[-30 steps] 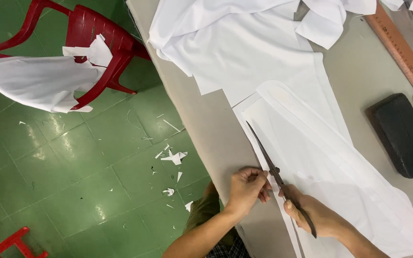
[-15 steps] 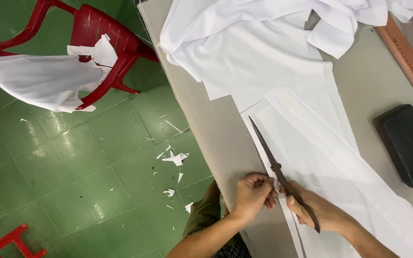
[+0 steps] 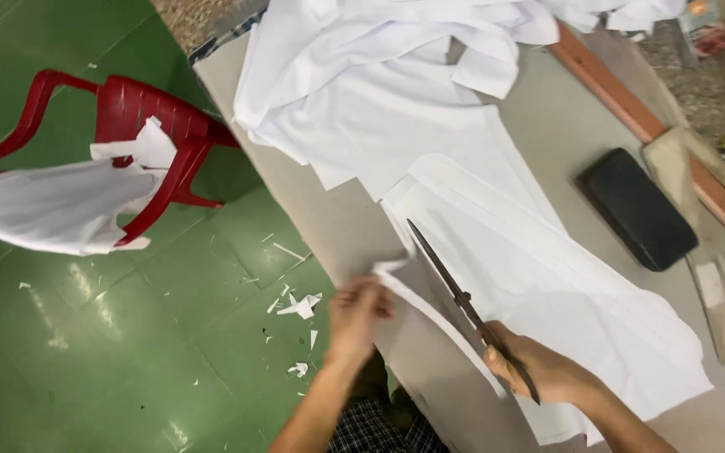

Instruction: The person uses large shears to cut a white fabric piece laid on a work table, following a pattern outline. The person trims the edges and removes excess fabric strips, leaving a shaped piece on the table.

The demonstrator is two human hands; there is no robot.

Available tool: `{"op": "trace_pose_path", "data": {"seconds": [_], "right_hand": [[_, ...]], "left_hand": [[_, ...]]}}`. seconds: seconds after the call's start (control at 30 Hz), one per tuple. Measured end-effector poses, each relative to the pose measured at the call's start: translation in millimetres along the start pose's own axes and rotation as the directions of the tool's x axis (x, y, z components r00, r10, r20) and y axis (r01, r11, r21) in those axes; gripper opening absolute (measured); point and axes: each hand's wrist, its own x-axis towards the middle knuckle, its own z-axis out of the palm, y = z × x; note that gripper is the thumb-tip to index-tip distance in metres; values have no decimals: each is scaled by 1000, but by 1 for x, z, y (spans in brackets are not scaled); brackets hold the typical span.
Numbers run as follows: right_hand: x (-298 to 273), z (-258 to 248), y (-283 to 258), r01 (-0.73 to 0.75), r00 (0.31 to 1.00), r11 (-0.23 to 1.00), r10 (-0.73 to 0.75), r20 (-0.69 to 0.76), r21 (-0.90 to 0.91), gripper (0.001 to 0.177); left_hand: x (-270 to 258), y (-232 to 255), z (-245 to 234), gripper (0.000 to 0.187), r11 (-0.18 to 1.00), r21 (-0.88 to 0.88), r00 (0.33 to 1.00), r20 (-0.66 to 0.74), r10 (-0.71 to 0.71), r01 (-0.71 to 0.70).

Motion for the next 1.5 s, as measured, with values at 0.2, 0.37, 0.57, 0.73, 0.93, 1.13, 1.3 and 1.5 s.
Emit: {"op": "trace_pose_path", "data": {"seconds": [0.2,0.37,0.57,0.73,0.93,1.13,1.3,1.5], "right_hand": [[-49,59,122,229,912,965,-167,-375,127,42],[-77,134,196,385,782,761,32,-623,522,90],[-100,231,281,442,783,466,216,-583,766,68],[-84,297,332,392,815,363,288,-502,845,69],[-69,331,315,479,778,278,306,-549,833,66],[-32,337,273,468,781,307,295,-551,828,61],[-10,353,191,489,785,210,317,-532,847,73],[15,403,130,466,830,-101,393,-395,879,64]], "left_hand": [[-32,88,-68,12,668,-75,608,-497,618,-740],[-22,18,-17,60,-146,766,144,297,944,-626],[-62,-98,82,76,-605,493,487,852,192,-625],[-64,-167,74,80,-811,288,289,945,153,-510],[-90,-195,36,72,-741,117,278,956,-97,-661],[-42,-128,20,71,-778,70,290,946,-147,-624],[10,-57,-1,71,-808,33,270,950,-158,-589],[27,-23,0,70,-710,16,127,987,-103,-704]]}}
